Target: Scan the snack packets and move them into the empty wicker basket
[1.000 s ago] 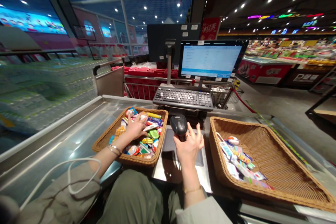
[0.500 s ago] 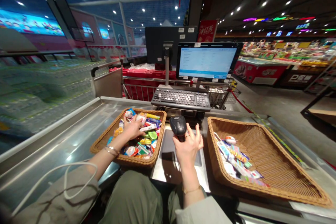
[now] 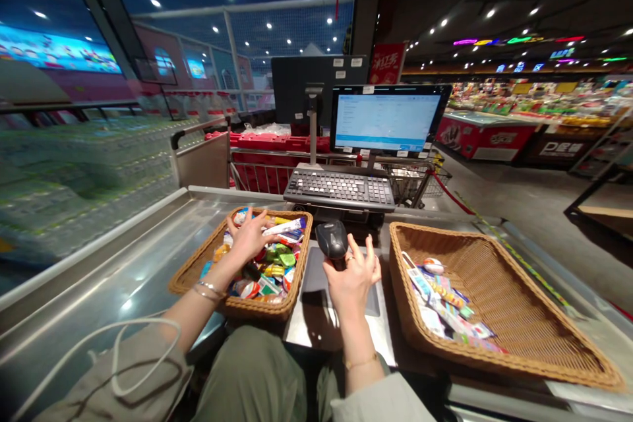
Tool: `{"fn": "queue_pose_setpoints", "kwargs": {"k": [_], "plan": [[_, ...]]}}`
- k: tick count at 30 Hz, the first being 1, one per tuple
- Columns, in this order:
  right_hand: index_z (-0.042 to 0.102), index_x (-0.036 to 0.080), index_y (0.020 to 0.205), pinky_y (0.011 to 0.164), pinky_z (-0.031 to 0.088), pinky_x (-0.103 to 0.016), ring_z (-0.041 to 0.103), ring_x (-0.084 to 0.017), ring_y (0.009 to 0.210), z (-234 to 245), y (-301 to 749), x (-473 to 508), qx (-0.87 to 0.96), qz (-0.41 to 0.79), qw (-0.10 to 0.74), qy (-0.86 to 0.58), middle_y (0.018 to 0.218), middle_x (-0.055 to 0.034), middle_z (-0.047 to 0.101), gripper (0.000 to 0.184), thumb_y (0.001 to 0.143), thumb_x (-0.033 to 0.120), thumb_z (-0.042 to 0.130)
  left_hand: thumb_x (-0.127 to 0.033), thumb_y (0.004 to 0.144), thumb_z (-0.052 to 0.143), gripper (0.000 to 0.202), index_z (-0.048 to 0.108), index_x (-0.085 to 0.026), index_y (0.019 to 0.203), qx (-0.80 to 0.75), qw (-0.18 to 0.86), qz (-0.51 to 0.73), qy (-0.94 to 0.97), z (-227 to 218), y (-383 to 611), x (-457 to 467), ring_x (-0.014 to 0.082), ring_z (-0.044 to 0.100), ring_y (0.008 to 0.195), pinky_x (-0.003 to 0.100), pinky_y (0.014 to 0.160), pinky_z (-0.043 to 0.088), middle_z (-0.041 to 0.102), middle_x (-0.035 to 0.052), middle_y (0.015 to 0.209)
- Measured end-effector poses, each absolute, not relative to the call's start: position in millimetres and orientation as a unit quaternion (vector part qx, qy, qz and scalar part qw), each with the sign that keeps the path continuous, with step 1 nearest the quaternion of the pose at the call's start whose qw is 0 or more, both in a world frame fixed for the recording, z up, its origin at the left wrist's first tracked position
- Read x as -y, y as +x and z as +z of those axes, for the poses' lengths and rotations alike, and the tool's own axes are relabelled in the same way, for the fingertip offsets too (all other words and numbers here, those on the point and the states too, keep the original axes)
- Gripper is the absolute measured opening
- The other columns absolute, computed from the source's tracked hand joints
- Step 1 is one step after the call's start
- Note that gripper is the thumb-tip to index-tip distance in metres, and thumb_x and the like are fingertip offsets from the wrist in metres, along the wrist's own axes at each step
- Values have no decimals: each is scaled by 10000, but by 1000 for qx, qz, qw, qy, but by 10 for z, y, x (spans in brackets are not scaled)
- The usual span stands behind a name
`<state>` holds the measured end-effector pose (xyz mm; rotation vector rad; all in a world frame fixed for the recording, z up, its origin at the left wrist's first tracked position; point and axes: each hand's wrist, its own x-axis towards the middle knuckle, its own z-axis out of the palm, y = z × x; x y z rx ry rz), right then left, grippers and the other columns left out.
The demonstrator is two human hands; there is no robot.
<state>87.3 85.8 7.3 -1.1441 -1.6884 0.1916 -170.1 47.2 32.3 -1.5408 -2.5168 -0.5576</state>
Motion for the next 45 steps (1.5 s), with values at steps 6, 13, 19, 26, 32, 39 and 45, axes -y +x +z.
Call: {"fn": "queue_pose_setpoints", "kwargs": {"k": [6,13,19,26,32,39,45], "plan": [[723,219,875,1079,243,-562,381,-334,1380,8,895,-874,716,51,519,-465,1232,-85,676,216,778,379,615,-454,800,720,165,731,-291,824,822,87,-224,-517,412,-1477,-579,396,215,1485,782,1096,-41,542,14,1452],[721,227,871,1074,225,-577,353,-346,1393,23,936,-871,725,43,509,-462,1260,-86,663,189,777,365,632,-400,781,753,126,727,-280,810,803,105,-254,-529,496,-1174,-681,381,221,1487,772,1094,-95,541,19,1451],[712,229,847,1074,211,-574,332,-349,1406,-2,1012,-906,729,41,498,-468,1282,-82,651,187,760,381,647,-393,766,768,120,721,-289,802,791,128,-270,-534,471,-999,-780,359,201,1497,745,1097,-149,553,-1,1444],[714,243,878,1064,199,-585,326,-354,1410,-74,1117,-970,740,31,485,-465,1311,-77,635,222,761,425,664,-402,770,762,142,719,-282,832,785,124,-279,-540,484,-875,-845,363,179,1502,736,1097,-172,538,10,1458],[724,235,889,1079,162,-583,303,-358,1416,-57,1151,-966,741,46,475,-472,1326,-96,622,228,754,408,664,-395,805,726,113,717,-288,839,780,126,-287,-542,474,-810,-884,347,179,1505,734,1102,-159,539,4,1459],[725,241,882,1072,182,-594,313,-360,1413,-62,1174,-972,742,45,475,-472,1316,-90,628,216,749,403,672,-373,832,691,88,715,-288,835,773,123,-296,-548,488,-765,-913,342,176,1507,737,1099,-158,540,5,1458],[711,235,849,1077,192,-591,333,-350,1409,18,1143,-903,728,49,488,-480,1295,-83,646,166,750,358,662,-356,842,680,72,714,-293,850,769,131,-297,-551,505,-731,-916,340,189,1504,733,1079,-198,551,3,1448]]}}
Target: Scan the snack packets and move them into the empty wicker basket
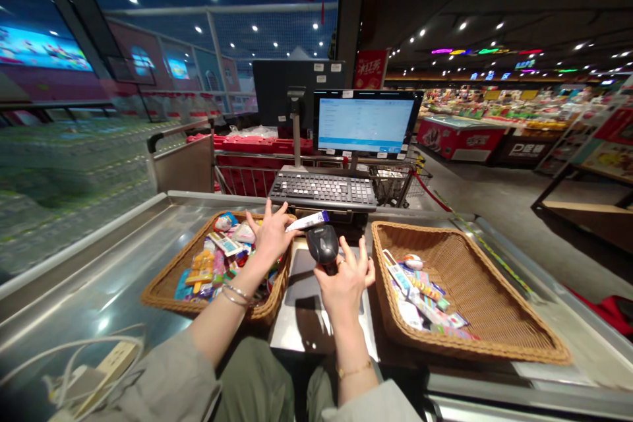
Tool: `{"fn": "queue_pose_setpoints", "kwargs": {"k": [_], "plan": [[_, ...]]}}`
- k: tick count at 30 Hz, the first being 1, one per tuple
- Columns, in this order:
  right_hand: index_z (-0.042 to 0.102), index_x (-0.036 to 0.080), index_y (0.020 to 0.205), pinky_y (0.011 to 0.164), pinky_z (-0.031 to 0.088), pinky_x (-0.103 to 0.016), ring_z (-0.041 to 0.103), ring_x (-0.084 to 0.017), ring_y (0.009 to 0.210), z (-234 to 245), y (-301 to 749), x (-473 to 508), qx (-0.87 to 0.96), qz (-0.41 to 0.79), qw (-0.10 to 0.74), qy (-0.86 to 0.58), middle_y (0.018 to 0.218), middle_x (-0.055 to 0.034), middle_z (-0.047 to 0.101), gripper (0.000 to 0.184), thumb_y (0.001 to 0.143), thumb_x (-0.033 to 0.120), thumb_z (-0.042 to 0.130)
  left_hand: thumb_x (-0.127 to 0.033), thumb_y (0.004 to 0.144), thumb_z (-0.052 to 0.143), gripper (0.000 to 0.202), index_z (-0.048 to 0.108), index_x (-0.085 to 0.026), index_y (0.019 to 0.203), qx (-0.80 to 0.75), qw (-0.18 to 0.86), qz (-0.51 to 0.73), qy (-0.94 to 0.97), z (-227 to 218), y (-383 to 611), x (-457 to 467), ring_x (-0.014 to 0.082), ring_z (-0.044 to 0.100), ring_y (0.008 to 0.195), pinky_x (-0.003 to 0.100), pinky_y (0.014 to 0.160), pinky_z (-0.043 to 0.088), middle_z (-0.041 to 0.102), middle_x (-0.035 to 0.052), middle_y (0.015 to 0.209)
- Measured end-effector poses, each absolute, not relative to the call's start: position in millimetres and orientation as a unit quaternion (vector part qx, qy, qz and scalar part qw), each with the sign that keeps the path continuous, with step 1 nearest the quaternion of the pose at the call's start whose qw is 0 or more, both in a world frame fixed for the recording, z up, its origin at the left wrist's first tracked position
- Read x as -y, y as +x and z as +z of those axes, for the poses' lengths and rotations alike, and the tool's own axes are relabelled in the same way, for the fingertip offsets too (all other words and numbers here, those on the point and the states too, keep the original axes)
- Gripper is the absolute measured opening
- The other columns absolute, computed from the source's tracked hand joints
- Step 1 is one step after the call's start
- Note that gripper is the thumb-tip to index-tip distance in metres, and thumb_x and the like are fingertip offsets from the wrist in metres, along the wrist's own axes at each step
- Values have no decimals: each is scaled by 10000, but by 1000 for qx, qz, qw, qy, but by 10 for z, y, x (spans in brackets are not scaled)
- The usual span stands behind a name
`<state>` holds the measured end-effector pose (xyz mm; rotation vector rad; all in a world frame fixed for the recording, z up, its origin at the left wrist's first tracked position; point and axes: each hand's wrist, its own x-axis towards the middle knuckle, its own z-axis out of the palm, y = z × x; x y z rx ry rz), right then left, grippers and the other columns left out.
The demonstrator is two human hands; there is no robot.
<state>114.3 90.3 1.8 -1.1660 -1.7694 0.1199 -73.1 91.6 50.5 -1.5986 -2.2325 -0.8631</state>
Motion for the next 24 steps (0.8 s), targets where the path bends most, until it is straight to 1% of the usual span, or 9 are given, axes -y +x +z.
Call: {"fn": "queue_pose_setpoints", "kwargs": {"k": [4,8,14,19,24], "plan": [[702,230,818,1094,189,-580,338,-331,1408,55,1128,-875,721,53,493,-485,1284,-77,653,138,753,342,655,-361,843,681,78,706,-288,848,770,129,-296,-550,516,-705,-916,330,188,1506,721,1091,-198,549,-4,1449],[701,227,789,1099,171,-579,324,-333,1414,75,1136,-866,727,68,489,-477,1295,-72,648,138,751,352,655,-368,843,681,82,702,-289,843,768,131,-299,-551,522,-687,-921,331,180,1508,724,1093,-191,553,-1,1446],[705,220,822,1095,165,-584,327,-339,1406,110,1140,-846,729,69,490,-473,1288,-86,651,155,759,340,629,-368,825,703,82,705,-290,849,769,128,-297,-551,517,-677,-930,332,187,1506,716,1097,-198,555,1,1444],[706,220,836,1098,171,-580,330,-337,1409,115,1148,-845,733,62,494,-463,1286,-79,653,152,763,333,635,-352,860,656,87,701,-282,833,768,132,-297,-552,522,-679,-940,331,196,1504,728,1095,-184,557,3,1441],[706,217,824,1095,175,-579,330,-338,1406,123,1154,-840,736,64,494,-459,1269,-86,660,158,770,342,626,-387,818,710,106,712,-290,861,773,121,-292,-549,537,-683,-951,333,179,1508,721,1109,-164,528,8,1469]]}}
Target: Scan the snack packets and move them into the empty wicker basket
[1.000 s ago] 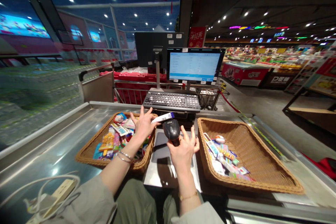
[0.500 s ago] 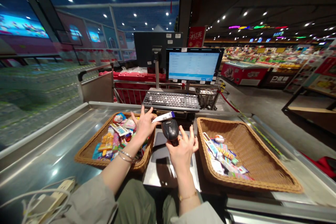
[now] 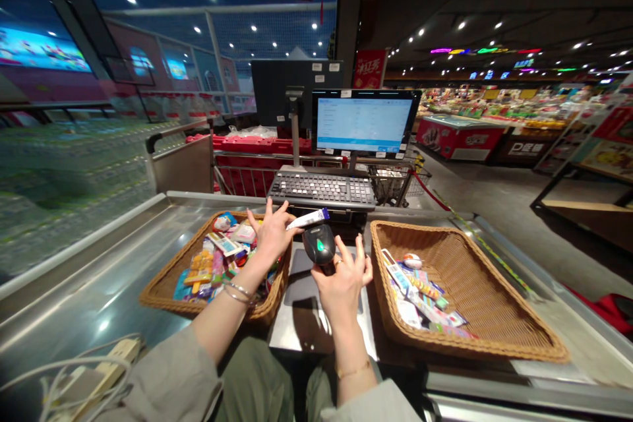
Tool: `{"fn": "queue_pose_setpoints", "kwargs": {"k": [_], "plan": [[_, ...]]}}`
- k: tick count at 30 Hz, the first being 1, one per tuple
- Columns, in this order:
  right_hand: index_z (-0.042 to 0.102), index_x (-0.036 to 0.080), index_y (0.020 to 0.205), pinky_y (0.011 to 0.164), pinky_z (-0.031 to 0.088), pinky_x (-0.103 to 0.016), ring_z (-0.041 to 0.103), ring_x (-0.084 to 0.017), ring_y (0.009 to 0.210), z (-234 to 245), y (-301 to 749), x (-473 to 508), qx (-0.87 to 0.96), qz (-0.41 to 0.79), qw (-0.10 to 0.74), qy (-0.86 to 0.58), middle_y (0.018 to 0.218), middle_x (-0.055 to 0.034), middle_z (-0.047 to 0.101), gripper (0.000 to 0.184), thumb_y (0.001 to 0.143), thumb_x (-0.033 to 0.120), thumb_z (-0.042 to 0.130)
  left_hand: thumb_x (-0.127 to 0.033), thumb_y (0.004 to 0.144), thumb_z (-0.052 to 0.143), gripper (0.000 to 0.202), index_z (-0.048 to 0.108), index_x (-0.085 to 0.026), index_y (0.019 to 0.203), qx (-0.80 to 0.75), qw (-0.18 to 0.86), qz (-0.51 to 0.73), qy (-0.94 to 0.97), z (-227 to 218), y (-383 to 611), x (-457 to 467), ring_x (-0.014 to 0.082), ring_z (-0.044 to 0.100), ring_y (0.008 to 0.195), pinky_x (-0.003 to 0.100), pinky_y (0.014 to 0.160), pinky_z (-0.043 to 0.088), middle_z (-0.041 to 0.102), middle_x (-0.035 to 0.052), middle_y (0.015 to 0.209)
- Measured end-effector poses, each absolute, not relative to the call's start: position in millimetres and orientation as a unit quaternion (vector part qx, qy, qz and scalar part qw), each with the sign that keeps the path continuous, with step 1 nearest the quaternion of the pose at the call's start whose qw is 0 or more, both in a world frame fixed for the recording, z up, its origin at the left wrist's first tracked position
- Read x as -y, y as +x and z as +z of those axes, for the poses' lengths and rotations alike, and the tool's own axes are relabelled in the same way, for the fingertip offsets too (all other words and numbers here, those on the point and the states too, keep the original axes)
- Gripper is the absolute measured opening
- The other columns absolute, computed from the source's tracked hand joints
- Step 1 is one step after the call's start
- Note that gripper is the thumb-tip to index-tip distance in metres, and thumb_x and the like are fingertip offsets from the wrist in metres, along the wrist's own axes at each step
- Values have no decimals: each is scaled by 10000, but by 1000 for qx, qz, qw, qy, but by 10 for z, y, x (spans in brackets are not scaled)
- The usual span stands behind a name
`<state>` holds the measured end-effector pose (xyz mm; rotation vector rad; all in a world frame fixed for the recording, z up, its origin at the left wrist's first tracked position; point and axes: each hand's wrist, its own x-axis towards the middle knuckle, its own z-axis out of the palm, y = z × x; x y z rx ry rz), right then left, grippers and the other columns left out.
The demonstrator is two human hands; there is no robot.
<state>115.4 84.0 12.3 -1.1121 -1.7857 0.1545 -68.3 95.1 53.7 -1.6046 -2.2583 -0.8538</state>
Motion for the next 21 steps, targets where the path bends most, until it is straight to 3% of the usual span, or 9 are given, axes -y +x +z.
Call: {"fn": "queue_pose_setpoints", "kwargs": {"k": [21], "plan": [[722,206,897,1103,206,-589,339,-342,1412,186,1393,-868,705,18,522,-480,1259,-102,664,221,791,379,633,-379,821,706,85,718,-310,868,766,110,-292,-563,602,-511,-1013,324,195,1505,714,1107,-180,551,-13,1446]]}}
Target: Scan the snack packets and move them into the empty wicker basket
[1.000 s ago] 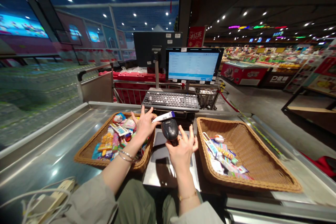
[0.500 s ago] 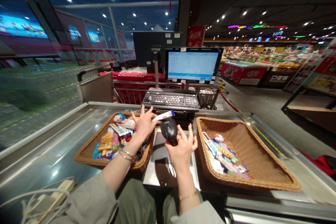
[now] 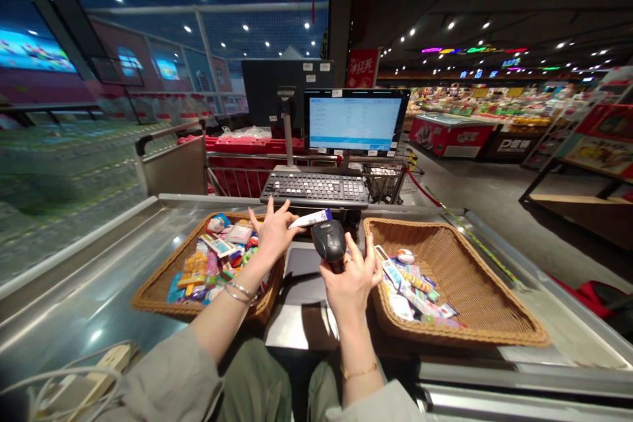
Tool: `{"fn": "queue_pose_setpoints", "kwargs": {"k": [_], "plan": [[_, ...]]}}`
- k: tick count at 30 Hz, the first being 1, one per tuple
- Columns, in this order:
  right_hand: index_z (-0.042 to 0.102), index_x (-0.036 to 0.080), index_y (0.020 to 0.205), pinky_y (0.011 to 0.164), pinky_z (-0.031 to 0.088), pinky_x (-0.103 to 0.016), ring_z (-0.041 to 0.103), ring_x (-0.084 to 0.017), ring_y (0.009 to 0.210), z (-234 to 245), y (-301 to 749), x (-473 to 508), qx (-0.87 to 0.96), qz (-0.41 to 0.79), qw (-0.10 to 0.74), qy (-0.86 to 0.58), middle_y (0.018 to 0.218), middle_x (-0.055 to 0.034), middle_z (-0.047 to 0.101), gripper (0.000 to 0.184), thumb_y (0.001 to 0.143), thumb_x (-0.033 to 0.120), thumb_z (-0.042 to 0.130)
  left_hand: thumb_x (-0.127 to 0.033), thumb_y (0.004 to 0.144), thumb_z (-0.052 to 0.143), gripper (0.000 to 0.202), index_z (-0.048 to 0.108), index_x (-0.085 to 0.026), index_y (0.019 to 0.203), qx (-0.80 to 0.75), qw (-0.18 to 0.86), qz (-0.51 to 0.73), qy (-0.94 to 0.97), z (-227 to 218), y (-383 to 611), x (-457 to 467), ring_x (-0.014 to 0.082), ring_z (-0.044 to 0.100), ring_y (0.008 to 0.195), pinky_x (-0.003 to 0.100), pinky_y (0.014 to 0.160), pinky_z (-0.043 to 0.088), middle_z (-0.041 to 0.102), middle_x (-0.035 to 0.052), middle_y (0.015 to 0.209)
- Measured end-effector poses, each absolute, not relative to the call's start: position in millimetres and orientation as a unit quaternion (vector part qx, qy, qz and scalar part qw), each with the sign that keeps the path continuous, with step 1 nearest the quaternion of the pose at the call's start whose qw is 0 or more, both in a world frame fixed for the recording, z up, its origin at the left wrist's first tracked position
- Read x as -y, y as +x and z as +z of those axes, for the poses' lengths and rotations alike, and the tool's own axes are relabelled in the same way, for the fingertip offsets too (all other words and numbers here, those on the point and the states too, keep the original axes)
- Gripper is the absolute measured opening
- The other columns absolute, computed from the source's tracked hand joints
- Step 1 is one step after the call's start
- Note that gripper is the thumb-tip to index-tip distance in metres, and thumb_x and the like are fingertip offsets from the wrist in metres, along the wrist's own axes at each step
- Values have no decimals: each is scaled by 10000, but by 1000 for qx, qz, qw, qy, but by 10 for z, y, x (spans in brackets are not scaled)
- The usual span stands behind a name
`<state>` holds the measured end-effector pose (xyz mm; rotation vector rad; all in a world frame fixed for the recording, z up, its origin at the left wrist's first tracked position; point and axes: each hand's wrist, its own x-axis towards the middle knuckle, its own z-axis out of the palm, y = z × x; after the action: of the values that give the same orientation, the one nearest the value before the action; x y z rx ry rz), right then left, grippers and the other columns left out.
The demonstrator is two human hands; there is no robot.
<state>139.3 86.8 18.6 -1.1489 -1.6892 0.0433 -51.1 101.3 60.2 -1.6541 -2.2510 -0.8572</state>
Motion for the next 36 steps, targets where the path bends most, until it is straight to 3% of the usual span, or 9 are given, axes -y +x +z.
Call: {"fn": "queue_pose_setpoints", "kwargs": {"k": [4,26,36], "plan": [[720,199,960,1105,202,-613,347,-351,1404,206,1504,-885,686,12,531,-498,1225,-113,677,257,795,379,639,-356,838,684,65,717,-314,875,758,105,-291,-574,625,-417,-1042,313,169,1513,718,1115,-154,541,-20,1456],[700,182,820,1085,192,-600,403,-372,1368,211,2160,-978,577,-16,564,-591,1122,-143,710,268,795,441,642,-315,841,685,76,717,-325,909,697,94,-279,-654,606,198,-1298,315,120,1521,734,1109,-145,527,-34,1470],[696,169,844,1090,196,-591,406,-354,1360,124,2447,-1070,528,-5,561,-637,1130,-171,700,323,768,475,626,-312,812,727,100,732,-334,909,647,85,-272,-707,573,477,-1395,344,166,1508,767,1096,-96,517,-28,1478]]}}
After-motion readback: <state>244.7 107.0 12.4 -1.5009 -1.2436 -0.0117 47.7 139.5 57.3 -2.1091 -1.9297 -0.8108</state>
